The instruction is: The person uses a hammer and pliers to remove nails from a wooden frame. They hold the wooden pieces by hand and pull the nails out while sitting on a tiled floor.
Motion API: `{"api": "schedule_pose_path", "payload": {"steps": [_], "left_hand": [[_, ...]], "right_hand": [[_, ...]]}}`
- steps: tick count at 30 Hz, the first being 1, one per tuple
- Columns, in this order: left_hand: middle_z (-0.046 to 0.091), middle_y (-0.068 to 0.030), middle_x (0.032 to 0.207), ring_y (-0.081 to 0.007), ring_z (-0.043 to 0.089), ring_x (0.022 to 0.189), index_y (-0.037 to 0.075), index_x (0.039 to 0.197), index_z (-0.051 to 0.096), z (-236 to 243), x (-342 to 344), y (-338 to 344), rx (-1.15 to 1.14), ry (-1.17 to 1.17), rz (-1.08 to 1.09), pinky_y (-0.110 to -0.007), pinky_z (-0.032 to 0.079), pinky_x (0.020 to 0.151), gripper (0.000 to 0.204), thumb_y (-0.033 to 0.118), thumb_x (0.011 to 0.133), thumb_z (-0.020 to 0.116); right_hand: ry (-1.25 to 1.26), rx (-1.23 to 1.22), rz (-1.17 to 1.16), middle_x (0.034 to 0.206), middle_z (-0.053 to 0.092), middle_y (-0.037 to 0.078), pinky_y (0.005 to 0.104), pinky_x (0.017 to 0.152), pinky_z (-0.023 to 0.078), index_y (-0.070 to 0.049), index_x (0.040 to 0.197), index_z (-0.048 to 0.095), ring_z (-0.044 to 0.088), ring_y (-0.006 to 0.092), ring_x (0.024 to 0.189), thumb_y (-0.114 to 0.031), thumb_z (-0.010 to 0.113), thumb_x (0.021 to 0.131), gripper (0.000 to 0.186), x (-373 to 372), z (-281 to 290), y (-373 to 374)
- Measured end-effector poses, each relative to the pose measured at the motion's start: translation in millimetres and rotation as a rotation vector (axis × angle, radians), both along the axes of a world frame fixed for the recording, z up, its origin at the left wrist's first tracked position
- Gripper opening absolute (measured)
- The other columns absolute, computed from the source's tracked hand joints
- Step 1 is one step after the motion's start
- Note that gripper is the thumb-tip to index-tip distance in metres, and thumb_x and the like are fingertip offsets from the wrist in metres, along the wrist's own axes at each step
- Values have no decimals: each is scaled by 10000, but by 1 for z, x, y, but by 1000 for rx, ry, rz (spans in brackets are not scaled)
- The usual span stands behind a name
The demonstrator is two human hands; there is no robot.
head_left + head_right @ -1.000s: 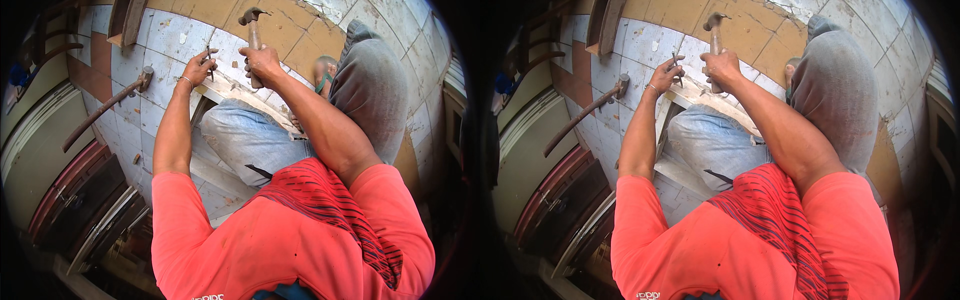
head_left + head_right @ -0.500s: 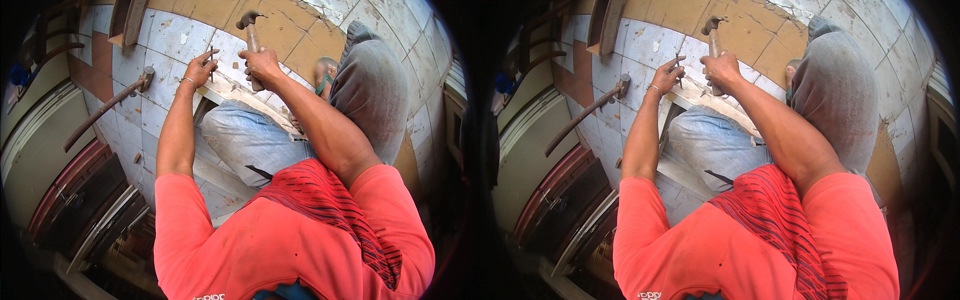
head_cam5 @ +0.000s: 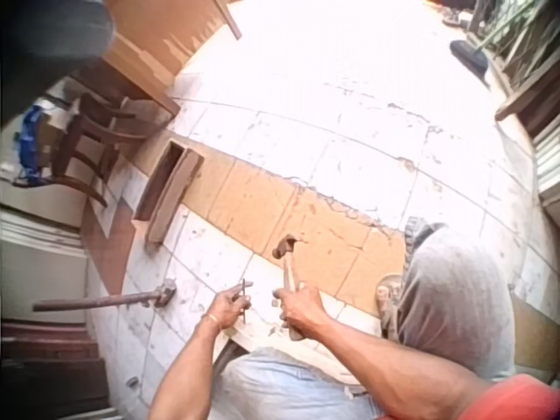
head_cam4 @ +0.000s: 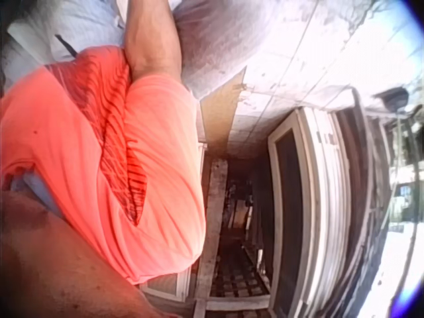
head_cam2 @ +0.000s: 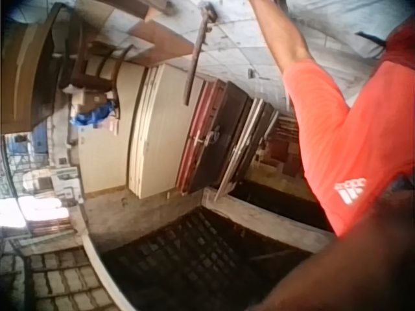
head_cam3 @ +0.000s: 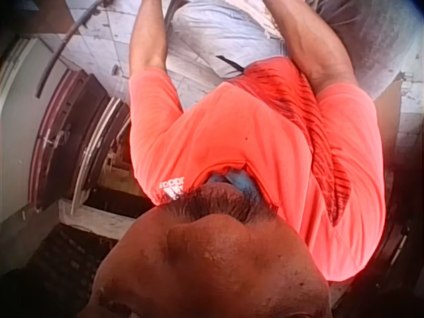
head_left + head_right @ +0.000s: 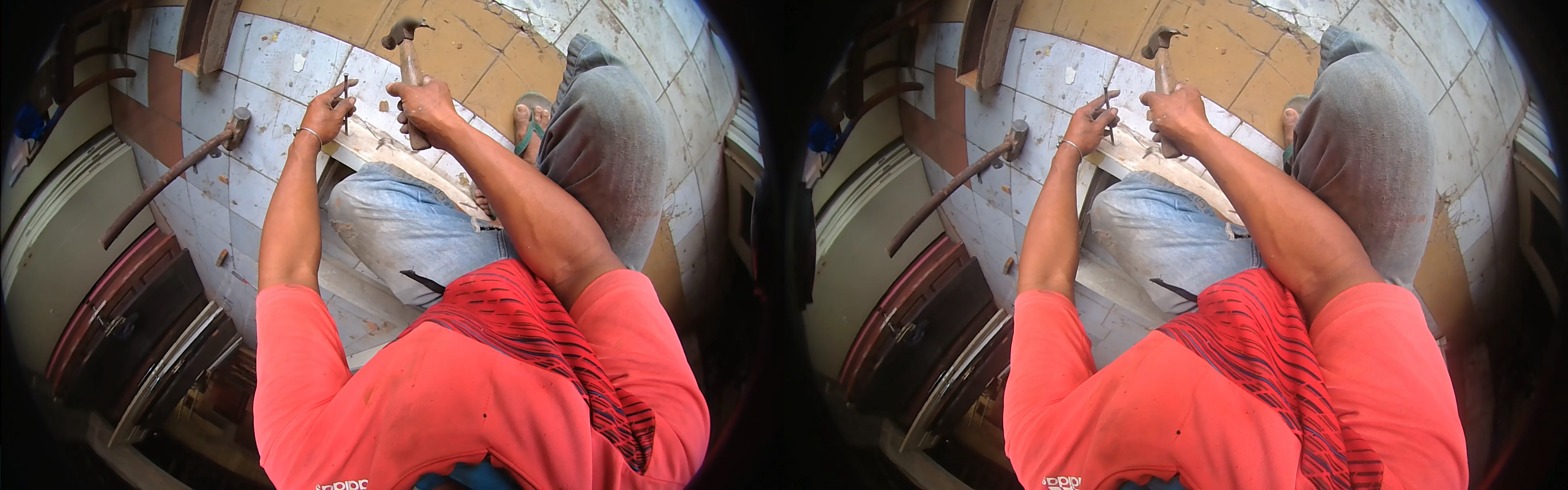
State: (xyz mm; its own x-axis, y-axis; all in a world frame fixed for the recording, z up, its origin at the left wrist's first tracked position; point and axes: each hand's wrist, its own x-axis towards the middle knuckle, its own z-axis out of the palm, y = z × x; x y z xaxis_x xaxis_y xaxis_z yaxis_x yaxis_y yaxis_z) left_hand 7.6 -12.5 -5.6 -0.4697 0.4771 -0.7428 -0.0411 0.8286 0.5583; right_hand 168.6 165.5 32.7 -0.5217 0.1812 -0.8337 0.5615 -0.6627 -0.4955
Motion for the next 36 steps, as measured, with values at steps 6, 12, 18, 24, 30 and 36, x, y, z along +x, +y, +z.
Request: {"api": "schedule_pose_path", "payload": {"steps": [6,12,18,24,30,36], "left_hand": [[691,-55,833,-128,634,759,223,1350,639,-8,-4,-4,-43,0,-89,-306,531,729,398,164,957,650],[700,-62,832,-128,635,757,231,1365,625,-9,1,18,-202,73,-356,-314,535,746,413,183,956,662],[724,-97,873,-172,672,792,194,1336,644,-5,8,32,-165,97,-407,-332,539,763,377,196,959,645],[737,-117,896,-207,678,781,155,1257,694,-21,2,0,-134,238,-513,-353,538,775,318,240,958,628],[733,-93,827,-166,661,720,122,1250,693,-15,-1,1,-156,220,-460,-329,531,719,325,253,962,620],[748,-150,943,-281,712,902,131,1211,715,-12,2,2,-179,211,-402,-362,539,867,332,292,927,656]], "right_hand": [[-18,-58,-20,711,551,65,325,434,498,36,991,537,564,161,530,-214,713,886,323,-2,5,-3],[-47,-34,-40,724,562,58,335,461,513,21,1021,533,569,159,535,-352,677,934,409,-5,15,6],[-47,75,-193,729,579,89,349,451,518,29,1007,542,582,175,524,-429,643,946,472,9,22,3],[-38,-162,20,724,587,105,386,459,508,67,1062,566,592,205,520,-355,644,939,446,12,33,5],[-94,71,-13,713,556,79,384,470,524,40,1040,557,605,202,553,-377,640,933,439,19,32,8],[-33,-49,-156,675,548,40,321,456,487,-55,979,548,543,152,499,-397,624,956,350,6,40,32]]}}
